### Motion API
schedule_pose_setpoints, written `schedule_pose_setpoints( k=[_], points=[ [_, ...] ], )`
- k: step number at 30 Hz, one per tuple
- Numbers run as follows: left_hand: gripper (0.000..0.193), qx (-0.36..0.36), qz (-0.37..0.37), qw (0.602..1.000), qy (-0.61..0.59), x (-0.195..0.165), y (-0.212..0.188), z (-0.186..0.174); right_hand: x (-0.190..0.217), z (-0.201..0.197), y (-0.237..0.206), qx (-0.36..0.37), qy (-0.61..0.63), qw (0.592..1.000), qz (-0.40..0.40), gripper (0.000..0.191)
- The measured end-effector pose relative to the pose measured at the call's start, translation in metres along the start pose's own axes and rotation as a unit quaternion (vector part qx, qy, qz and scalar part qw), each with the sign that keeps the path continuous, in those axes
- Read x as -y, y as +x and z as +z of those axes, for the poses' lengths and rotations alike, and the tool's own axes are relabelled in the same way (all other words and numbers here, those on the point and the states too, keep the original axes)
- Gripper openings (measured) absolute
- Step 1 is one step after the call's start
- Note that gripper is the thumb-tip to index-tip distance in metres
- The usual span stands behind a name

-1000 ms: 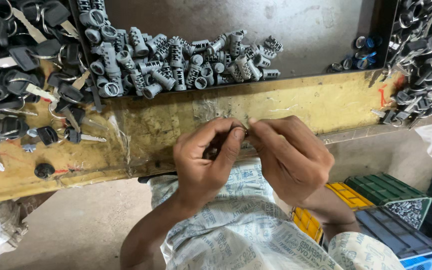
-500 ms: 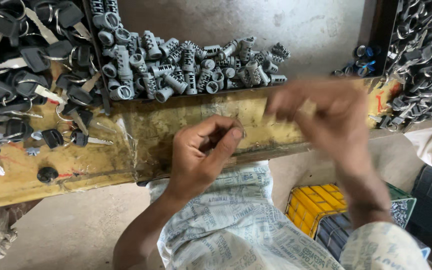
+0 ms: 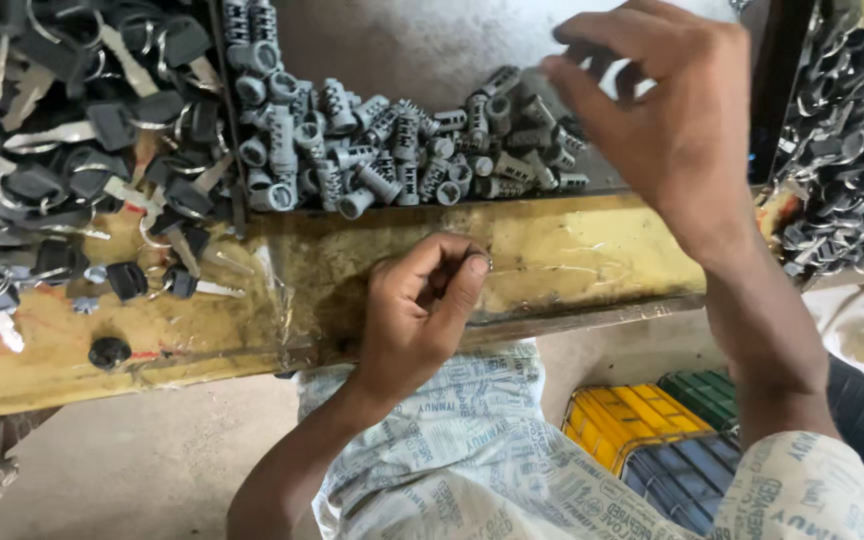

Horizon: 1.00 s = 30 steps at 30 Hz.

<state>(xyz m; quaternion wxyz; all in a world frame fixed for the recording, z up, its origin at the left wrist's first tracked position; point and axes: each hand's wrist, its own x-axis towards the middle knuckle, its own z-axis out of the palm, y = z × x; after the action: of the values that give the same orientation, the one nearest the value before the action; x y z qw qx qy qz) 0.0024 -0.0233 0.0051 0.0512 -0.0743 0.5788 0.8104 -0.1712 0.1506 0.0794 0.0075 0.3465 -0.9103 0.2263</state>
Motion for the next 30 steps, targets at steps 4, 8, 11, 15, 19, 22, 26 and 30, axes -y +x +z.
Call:
schedule_pose_setpoints(
  k=[4, 8, 11, 15, 19, 22, 26, 30],
  points=[
    [0.012, 0.003, -0.014, 1.0, 0.01, -0.001, 0.003, 0.003, 0.0, 0.009, 0.012, 0.012, -0.002, 0.997, -0.082, 0.022],
    [0.013, -0.002, -0.011, 1.0, 0.016, 0.0, 0.001, 0.003, -0.001, 0.016, 0.019, 0.057, 0.073, 0.988, -0.121, 0.025],
    [0.014, -0.012, -0.027, 0.999, -0.02, 0.001, -0.001, 0.002, -0.013, 0.012, 0.01, 0.03, 0.087, 0.995, -0.036, 0.018],
    [0.015, -0.013, -0.029, 0.999, -0.043, 0.003, -0.002, 0.002, -0.031, 0.004, 0.003, -0.031, -0.071, 0.994, -0.081, 0.021],
    [0.014, 0.016, -0.054, 0.99, -0.132, 0.0, 0.001, 0.004, -0.006, -0.009, -0.026, -0.041, -0.037, 0.997, -0.059, 0.02],
    [0.016, 0.054, -0.079, 0.981, -0.17, -0.006, 0.005, 0.004, 0.033, -0.006, -0.067, -0.028, 0.136, 0.99, 0.013, 0.027],
    [0.017, 0.147, -0.101, 0.955, -0.235, -0.016, 0.007, 0.007, 0.062, -0.003, -0.108, 0.002, 0.22, 0.963, 0.157, 0.031],
    [0.017, 0.146, -0.134, 0.958, -0.21, -0.024, 0.012, 0.013, 0.065, -0.004, -0.117, -0.05, 0.335, 0.928, 0.156, 0.033]
  ],
)
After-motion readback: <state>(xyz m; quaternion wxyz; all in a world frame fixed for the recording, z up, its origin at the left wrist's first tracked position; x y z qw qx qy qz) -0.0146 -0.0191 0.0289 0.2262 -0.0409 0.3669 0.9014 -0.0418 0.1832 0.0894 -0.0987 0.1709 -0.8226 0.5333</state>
